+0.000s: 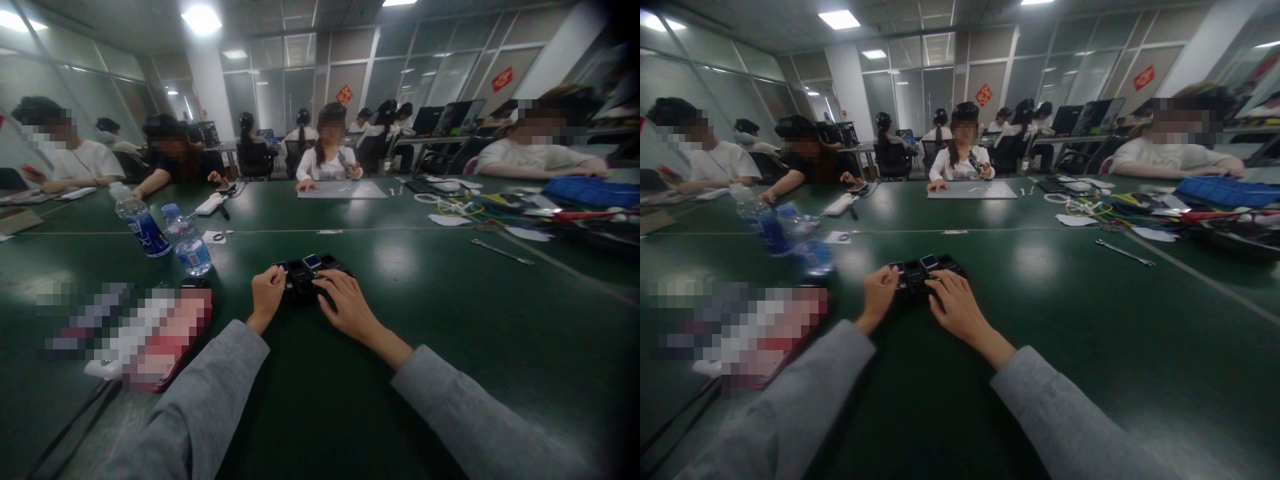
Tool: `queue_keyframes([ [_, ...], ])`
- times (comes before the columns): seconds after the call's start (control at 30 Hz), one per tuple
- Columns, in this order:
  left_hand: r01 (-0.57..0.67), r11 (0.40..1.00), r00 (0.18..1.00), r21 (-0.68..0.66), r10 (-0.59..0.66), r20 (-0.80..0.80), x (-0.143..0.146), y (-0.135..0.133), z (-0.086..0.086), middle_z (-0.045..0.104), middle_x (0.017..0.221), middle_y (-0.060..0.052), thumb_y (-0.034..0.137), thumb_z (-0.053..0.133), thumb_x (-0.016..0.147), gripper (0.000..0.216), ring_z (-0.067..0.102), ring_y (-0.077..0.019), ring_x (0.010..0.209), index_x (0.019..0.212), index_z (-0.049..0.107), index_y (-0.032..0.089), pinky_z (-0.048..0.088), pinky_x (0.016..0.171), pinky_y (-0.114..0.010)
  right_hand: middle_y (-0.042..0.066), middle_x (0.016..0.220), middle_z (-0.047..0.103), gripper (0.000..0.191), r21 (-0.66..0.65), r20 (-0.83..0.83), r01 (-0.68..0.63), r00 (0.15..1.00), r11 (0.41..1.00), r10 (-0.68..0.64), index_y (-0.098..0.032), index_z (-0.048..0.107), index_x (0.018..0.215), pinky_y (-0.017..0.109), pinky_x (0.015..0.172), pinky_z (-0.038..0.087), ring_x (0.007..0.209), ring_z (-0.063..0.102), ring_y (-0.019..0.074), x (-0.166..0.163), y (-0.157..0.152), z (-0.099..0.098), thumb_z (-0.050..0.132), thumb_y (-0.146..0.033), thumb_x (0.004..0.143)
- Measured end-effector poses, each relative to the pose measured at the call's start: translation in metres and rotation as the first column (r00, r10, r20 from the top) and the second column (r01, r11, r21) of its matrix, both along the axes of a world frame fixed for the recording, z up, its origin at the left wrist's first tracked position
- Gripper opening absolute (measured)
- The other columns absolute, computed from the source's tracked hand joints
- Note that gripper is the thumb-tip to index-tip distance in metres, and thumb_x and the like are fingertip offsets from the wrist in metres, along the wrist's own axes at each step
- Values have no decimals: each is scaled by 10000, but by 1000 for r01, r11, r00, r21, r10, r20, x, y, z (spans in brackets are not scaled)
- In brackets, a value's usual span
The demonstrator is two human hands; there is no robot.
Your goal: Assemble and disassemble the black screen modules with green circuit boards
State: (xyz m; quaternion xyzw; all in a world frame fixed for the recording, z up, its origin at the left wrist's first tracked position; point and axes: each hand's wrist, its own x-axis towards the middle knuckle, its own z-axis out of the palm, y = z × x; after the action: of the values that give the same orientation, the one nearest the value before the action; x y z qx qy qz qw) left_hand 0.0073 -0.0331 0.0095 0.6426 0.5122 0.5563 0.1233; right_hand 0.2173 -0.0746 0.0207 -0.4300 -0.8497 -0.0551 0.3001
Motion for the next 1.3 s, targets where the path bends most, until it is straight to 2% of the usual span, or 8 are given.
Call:
queue_keyframes([
  [0.13, 80, 976, 976, 204, -35, -217, 2, -4, -2, 326, 489, 55, 236, 505, 890, 415, 289, -66, 453, 506, 363, 168, 213, 506, -251, 100, 1300, 504, 296, 14, -78, 172, 982, 985, -171, -211, 522, 1213, 444, 1011, 348, 1265, 401, 266, 2, 5, -4, 410, -255, 943],
  [0.23, 176, 900, 910, 399, 5, -414, 5, -8, -3, 402, 494, 49, 171, 515, 883, 373, 329, -66, 460, 519, 436, 163, 232, 503, -252, 103, 1274, 509, 272, 0, -140, 262, 955, 965, -260, -207, 535, 1176, 448, 993, 347, 1246, 408, 270, 5, 10, -8, 408, -262, 941],
  [0.33, 276, 831, 823, 483, 56, -566, 9, -11, -2, 468, 517, 44, 133, 522, 878, 319, 362, -66, 471, 561, 490, 162, 243, 500, -254, 94, 1267, 508, 259, -21, -153, 281, 948, 960, -281, -212, 539, 1159, 443, 982, 344, 1241, 406, 264, 6, 13, -11, 411, -263, 939],
  [0.47, 319, 819, 763, 477, 77, -642, 10, -13, -1, 514, 543, 39, 129, 513, 889, 291, 406, -66, 486, 600, 522, 162, 267, 497, -251, 92, 1275, 500, 251, -45, -141, 285, 947, 957, -288, -226, 551, 1143, 450, 979, 340, 1249, 397, 269, 6, 13, -11, 421, -265, 932],
  [0.9, 332, 843, 742, 424, 45, -669, 7, -11, -4, 560, 572, 30, 130, 496, 900, 247, 447, -71, 493, 665, 566, 159, 299, 501, -247, 86, 1370, 424, 294, -85, -70, 283, 955, 955, -289, -269, 542, 1211, 476, 1000, 321, 1305, 338, 274, 3, 8, -7, 414, -302, 948],
  [1.3, 302, 863, 735, 406, 60, -675, 8, -9, -4, 565, 559, 24, 145, 484, 906, 268, 463, -80, 487, 653, 570, 161, 296, 496, -249, 72, 1378, 424, 287, -95, -58, 267, 960, 959, -273, -286, 548, 1203, 486, 1004, 298, 1304, 331, 277, 2, 7, -6, 439, -352, 946],
])
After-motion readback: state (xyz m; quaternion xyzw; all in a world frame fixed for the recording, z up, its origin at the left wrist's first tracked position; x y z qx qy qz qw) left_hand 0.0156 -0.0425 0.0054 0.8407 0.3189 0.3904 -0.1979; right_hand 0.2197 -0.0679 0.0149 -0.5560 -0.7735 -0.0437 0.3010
